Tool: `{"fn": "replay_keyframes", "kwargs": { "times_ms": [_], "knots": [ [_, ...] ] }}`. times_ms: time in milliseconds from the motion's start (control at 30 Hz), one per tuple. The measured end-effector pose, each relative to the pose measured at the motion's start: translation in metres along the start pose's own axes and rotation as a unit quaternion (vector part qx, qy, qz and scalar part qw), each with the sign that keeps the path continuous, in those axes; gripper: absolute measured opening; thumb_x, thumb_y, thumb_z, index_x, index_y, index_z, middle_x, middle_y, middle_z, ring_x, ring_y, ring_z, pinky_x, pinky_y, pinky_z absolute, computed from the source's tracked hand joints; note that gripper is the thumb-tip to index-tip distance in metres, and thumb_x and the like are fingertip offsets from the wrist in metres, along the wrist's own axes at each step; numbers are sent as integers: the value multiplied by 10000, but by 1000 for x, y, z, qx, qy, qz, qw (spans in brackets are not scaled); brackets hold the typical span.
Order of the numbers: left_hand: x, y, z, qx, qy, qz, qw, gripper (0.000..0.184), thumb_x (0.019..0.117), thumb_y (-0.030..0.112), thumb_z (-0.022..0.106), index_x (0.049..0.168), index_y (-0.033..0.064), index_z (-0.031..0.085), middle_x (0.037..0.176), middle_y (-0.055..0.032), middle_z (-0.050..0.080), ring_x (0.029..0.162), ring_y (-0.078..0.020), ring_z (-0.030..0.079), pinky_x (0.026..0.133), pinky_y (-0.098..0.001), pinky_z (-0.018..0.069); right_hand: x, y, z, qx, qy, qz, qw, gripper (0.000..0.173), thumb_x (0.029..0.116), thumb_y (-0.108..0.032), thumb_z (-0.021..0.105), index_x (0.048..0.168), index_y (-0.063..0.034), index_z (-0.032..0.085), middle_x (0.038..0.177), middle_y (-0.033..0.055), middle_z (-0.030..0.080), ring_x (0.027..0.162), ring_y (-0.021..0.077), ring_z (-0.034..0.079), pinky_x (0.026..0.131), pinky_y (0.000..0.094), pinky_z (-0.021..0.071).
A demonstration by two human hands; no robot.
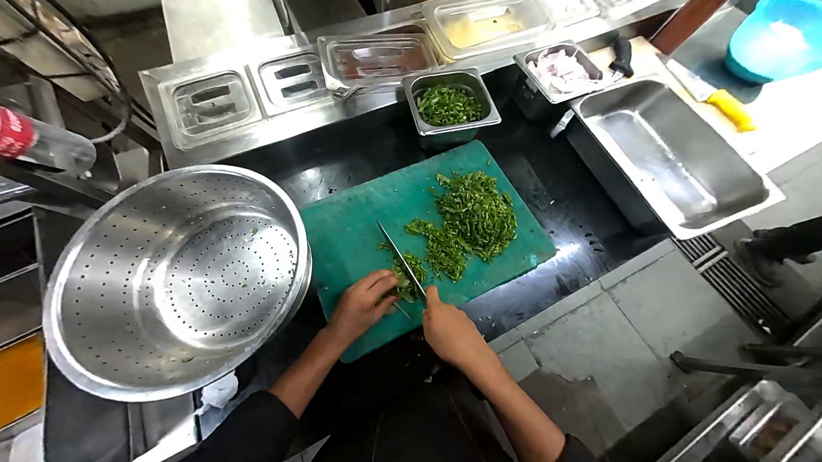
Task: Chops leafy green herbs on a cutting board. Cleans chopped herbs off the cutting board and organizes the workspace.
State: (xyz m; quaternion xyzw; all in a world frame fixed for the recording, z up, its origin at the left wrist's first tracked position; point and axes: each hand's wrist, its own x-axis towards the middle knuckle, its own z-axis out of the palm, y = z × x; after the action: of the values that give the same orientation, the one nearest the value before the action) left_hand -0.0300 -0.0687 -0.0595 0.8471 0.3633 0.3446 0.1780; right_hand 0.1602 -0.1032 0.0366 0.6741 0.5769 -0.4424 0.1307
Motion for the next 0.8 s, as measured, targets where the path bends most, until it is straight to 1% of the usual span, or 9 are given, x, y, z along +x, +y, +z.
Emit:
{"fn": "replay_keyframes", "kwargs": {
  "times_ms": [67, 167, 300, 433, 567, 667, 733, 800],
  "knots": [
    [2, -3, 0, -2, -4, 9, 1000, 137, 866, 75, 732, 994, 27, 735, 1097, -131, 712, 1057, -216, 705, 947, -316, 576, -1, -1, -1, -7, 2, 2, 1000, 376, 1107, -204, 378, 1469, -104, 365, 1112, 211, 685, 1079, 386, 697, 901, 552, 551],
    [7, -7, -3, -3, -36, 30, 999, 119, 856, 83, 739, 970, 52, 740, 1083, -100, 718, 1104, -216, 683, 997, -326, 550, -2, -4, 4, -22, 13, 11, 1000, 380, 1102, -185, 382, 1474, -108, 362, 1113, 207, 688, 1078, 382, 702, 894, 540, 559],
    [16, -9, -12, -3, -98, 47, 994, 144, 879, 106, 730, 1013, 56, 744, 1128, -114, 714, 1146, -238, 673, 1022, -348, 536, -8, -7, 1, -42, 18, 15, 999, 385, 1103, -192, 379, 1479, -111, 363, 1096, 205, 693, 1069, 383, 704, 886, 539, 558],
    [21, -11, -19, -12, -135, 55, 989, 154, 904, 115, 713, 1040, 50, 748, 1147, -120, 711, 1149, -244, 670, 1026, -362, 533, -34, -12, -12, -73, 3, 9, 997, 379, 1103, -193, 374, 1471, -104, 383, 1115, 205, 691, 1085, 389, 695, 892, 542, 551],
    [19, -13, -16, -10, -120, 67, 990, 143, 903, 124, 710, 1016, 48, 752, 1112, -107, 717, 1119, -224, 676, 1018, -336, 534, -41, -20, -7, -78, -11, 27, 997, 377, 1097, -165, 379, 1469, -107, 383, 1136, 200, 694, 1087, 386, 700, 886, 536, 558],
    [17, -13, -14, -8, -99, 63, 993, 151, 889, 122, 714, 1014, 52, 759, 1115, -113, 718, 1118, -226, 678, 1007, -333, 540, -17, -21, 4, -67, 14, 23, 997, 383, 1087, -139, 389, 1469, -107, 379, 1118, 199, 694, 1077, 378, 703, 880, 536, 560],
    [17, -12, -13, -12, -95, 62, 993, 149, 883, 119, 719, 1012, 56, 759, 1119, -111, 716, 1120, -219, 675, 1008, -323, 537, -10, -19, 5, -68, 29, 16, 997, 368, 1096, -156, 381, 1462, -116, 378, 1081, 194, 697, 1056, 380, 710, 861, 534, 565],
    [16, -14, -12, -10, -93, 66, 993, 147, 885, 127, 721, 1007, 54, 757, 1111, -111, 716, 1115, -217, 676, 1007, -323, 538, -22, -18, -3, -68, 18, 14, 997, 377, 1099, -175, 374, 1473, -120, 376, 1090, 196, 696, 1065, 385, 705, 870, 540, 562]
  ]
}}
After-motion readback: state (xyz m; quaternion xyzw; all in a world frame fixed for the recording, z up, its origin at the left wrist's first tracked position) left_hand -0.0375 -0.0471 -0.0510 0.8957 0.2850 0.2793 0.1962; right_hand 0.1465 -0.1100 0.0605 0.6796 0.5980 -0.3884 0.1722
